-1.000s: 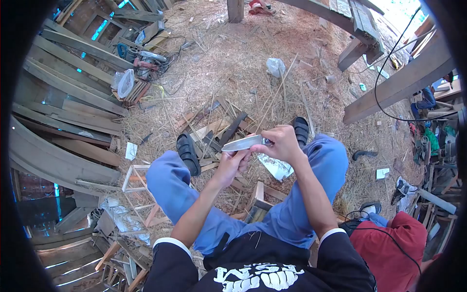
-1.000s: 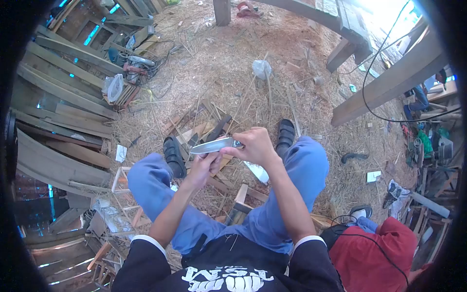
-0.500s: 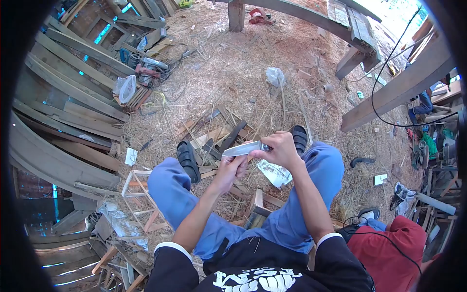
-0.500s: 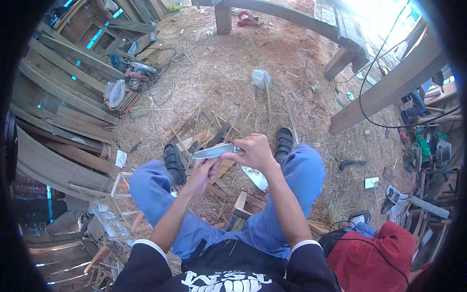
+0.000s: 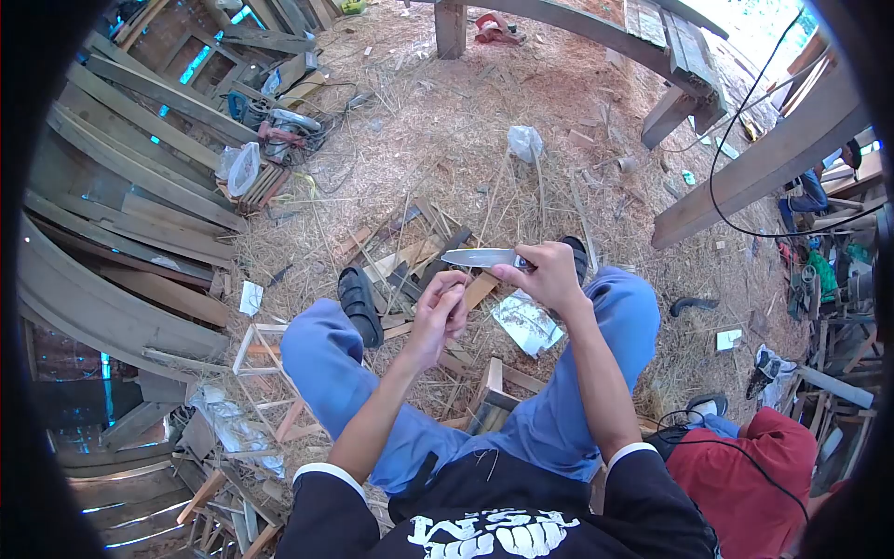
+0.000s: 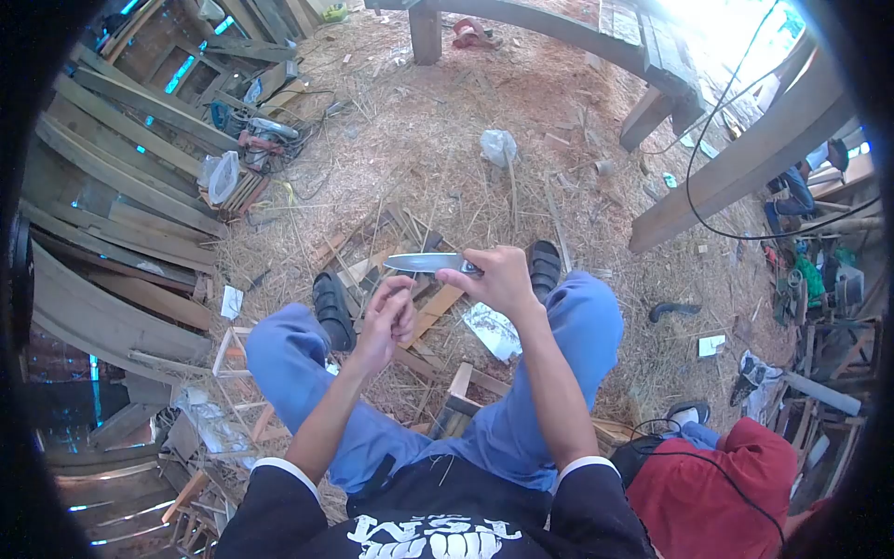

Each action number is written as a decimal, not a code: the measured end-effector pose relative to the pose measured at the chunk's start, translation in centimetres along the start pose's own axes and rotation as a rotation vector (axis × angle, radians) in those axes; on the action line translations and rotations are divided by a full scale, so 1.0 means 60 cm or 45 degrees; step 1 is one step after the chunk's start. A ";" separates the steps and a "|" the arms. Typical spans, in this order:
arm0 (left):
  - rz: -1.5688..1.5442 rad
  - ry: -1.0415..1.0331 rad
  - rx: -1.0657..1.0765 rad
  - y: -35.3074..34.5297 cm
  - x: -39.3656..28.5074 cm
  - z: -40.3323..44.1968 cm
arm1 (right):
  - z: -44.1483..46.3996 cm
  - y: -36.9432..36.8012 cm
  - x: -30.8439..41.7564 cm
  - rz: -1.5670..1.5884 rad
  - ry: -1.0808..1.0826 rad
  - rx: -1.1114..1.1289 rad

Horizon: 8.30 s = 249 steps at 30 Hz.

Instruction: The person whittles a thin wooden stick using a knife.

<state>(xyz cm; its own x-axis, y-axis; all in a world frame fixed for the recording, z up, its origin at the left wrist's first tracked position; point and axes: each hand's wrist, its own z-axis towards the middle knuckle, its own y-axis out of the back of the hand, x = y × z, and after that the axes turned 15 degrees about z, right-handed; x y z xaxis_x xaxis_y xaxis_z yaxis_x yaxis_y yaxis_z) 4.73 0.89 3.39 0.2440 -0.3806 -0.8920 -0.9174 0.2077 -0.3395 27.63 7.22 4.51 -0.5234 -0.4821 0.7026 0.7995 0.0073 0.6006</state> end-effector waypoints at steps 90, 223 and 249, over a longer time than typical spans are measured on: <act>0.168 0.082 -0.009 0.012 -0.005 -0.005 | -0.006 -0.044 0.019 0.088 0.144 -0.017; 0.109 0.005 0.023 0.017 0.005 0.001 | -0.003 -0.035 0.010 0.068 0.142 -0.022; 0.056 0.163 0.090 0.014 -0.013 -0.021 | -0.008 -0.038 0.027 0.028 0.318 0.060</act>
<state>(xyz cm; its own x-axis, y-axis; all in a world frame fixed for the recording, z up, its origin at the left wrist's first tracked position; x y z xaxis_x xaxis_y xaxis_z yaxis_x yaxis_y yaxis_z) 3.37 0.26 4.18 0.1579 -0.4807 -0.8626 -0.9008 0.2878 -0.3252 25.13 6.04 4.10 -0.4123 -0.6827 0.6033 0.7923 0.0583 0.6074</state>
